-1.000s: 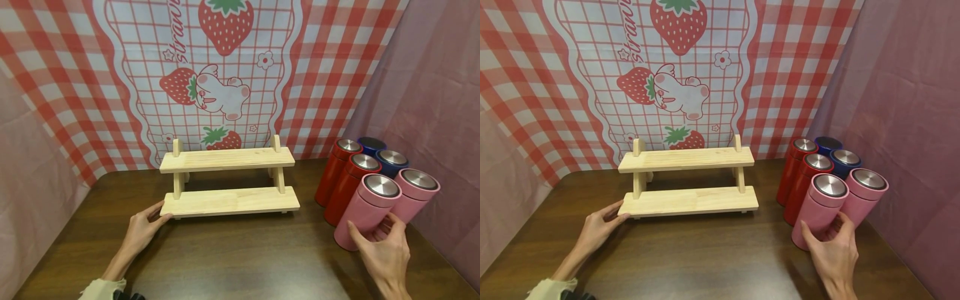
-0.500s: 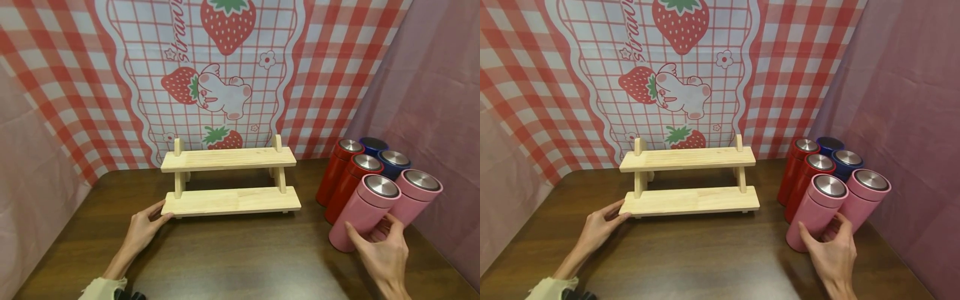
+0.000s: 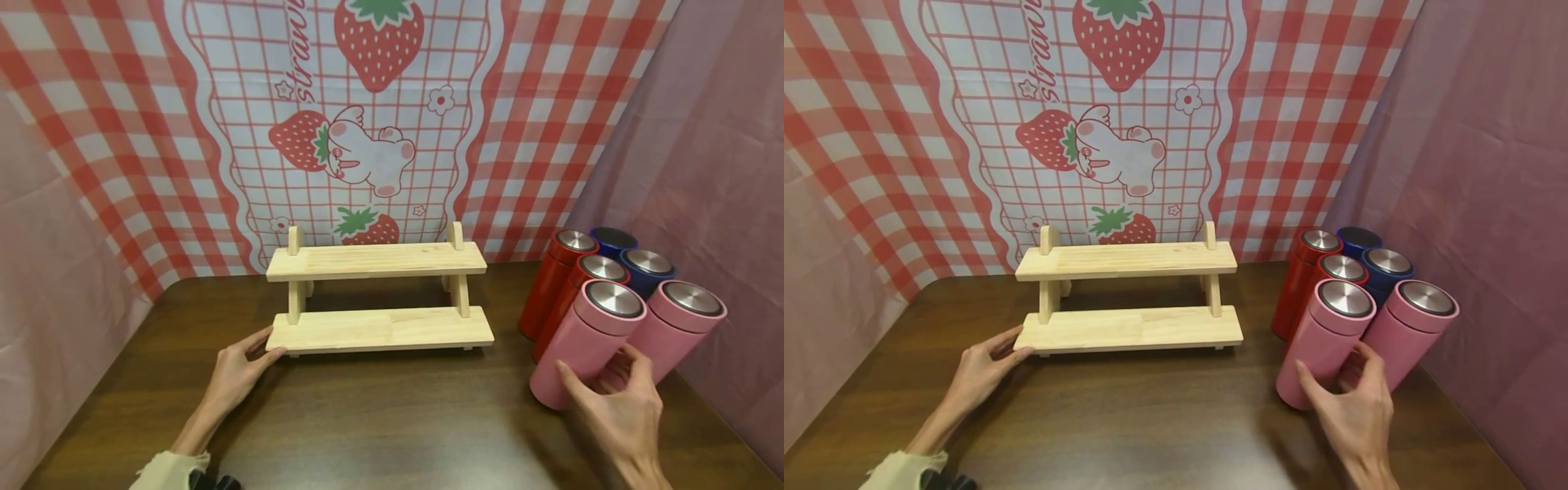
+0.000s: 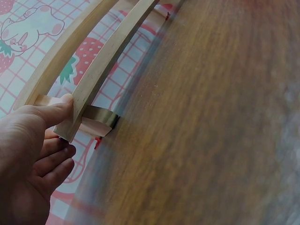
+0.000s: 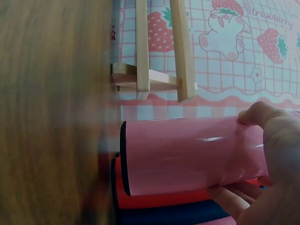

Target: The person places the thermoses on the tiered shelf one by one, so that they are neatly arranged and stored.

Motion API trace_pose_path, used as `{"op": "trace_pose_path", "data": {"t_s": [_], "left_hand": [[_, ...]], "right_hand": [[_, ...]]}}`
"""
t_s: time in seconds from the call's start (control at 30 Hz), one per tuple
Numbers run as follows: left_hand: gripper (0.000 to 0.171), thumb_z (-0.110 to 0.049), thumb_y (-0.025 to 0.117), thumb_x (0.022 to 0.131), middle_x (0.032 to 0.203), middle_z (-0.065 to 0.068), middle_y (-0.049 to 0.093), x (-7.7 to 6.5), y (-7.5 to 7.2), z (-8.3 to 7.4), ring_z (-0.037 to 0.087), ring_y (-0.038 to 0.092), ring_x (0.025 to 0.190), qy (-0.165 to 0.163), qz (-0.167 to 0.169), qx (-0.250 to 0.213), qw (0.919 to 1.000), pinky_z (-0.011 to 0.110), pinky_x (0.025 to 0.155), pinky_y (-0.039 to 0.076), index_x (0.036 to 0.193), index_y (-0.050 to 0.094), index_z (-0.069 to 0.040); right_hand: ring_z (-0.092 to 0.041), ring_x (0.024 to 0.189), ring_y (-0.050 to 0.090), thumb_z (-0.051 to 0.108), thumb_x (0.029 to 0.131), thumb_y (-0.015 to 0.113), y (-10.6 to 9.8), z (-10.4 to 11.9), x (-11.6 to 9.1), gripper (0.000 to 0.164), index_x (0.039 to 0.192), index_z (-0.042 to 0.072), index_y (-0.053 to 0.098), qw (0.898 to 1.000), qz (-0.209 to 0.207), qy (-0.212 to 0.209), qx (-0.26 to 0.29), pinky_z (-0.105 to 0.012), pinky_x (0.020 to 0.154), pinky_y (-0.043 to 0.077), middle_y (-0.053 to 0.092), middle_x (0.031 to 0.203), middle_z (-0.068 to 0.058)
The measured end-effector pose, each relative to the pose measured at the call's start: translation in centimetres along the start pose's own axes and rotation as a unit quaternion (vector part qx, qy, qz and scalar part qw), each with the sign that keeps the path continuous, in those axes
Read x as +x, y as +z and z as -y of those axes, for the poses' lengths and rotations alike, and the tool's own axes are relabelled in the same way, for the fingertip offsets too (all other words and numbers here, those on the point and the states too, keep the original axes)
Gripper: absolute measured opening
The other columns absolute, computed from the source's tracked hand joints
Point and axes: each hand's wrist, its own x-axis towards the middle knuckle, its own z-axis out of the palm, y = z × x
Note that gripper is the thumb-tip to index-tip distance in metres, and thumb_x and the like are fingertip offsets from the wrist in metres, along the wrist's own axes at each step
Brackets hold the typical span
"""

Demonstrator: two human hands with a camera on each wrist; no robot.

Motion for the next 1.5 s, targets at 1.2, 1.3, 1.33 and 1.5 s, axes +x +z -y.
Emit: {"op": "trace_pose_path", "data": {"t_s": [1.2,1.3,1.33,1.5], "left_hand": [[0.056,-0.019,0.082,0.092,0.125,0.027,0.067,0.1,0.2,-0.2,0.036,0.066,0.116,-0.010,0.004,-0.004,0.9999,0.001,0.082,0.038,0.136,0.062,0.010],[0.056,-0.019,0.082,0.092,0.125,0.027,0.067,0.1,0.2,-0.2,0.036,0.066,0.115,-0.012,0.001,-0.005,0.9999,0.001,0.081,0.038,0.136,0.062,0.010],[0.056,-0.019,0.082,0.092,0.125,0.027,0.067,0.1,0.2,-0.2,0.036,0.066,0.115,-0.012,0.001,-0.006,0.9999,0.001,0.081,0.038,0.136,0.062,0.010],[0.057,-0.019,0.082,0.092,0.125,0.027,0.067,0.1,0.1,-0.2,0.037,0.066,0.114,-0.014,0.000,-0.004,0.9999,0.001,0.081,0.038,0.136,0.062,0.010]], "right_hand": [[-0.006,0.090,0.068,-0.010,0.070,0.090,4.7,5.7,2.6,0.074,0.133,-0.008,0.052,0.977,0.140,-0.110,0.121,-0.016,0.074,0.056,0.068,0.106,-0.008],[-0.007,0.093,0.067,-0.007,0.072,0.090,5.5,6.2,2.9,0.074,0.135,-0.006,0.051,0.973,0.153,-0.114,0.130,-0.015,0.076,0.055,0.069,0.110,-0.014],[-0.007,0.093,0.067,-0.006,0.073,0.091,5.7,6.4,3.0,0.074,0.136,-0.006,0.051,0.972,0.157,-0.116,0.133,-0.015,0.076,0.055,0.069,0.111,-0.015],[-0.011,0.091,0.068,-0.002,0.077,0.090,7.2,7.4,3.5,0.072,0.137,-0.006,0.051,0.965,0.172,-0.130,0.153,-0.016,0.078,0.055,0.069,0.113,-0.015]]}}
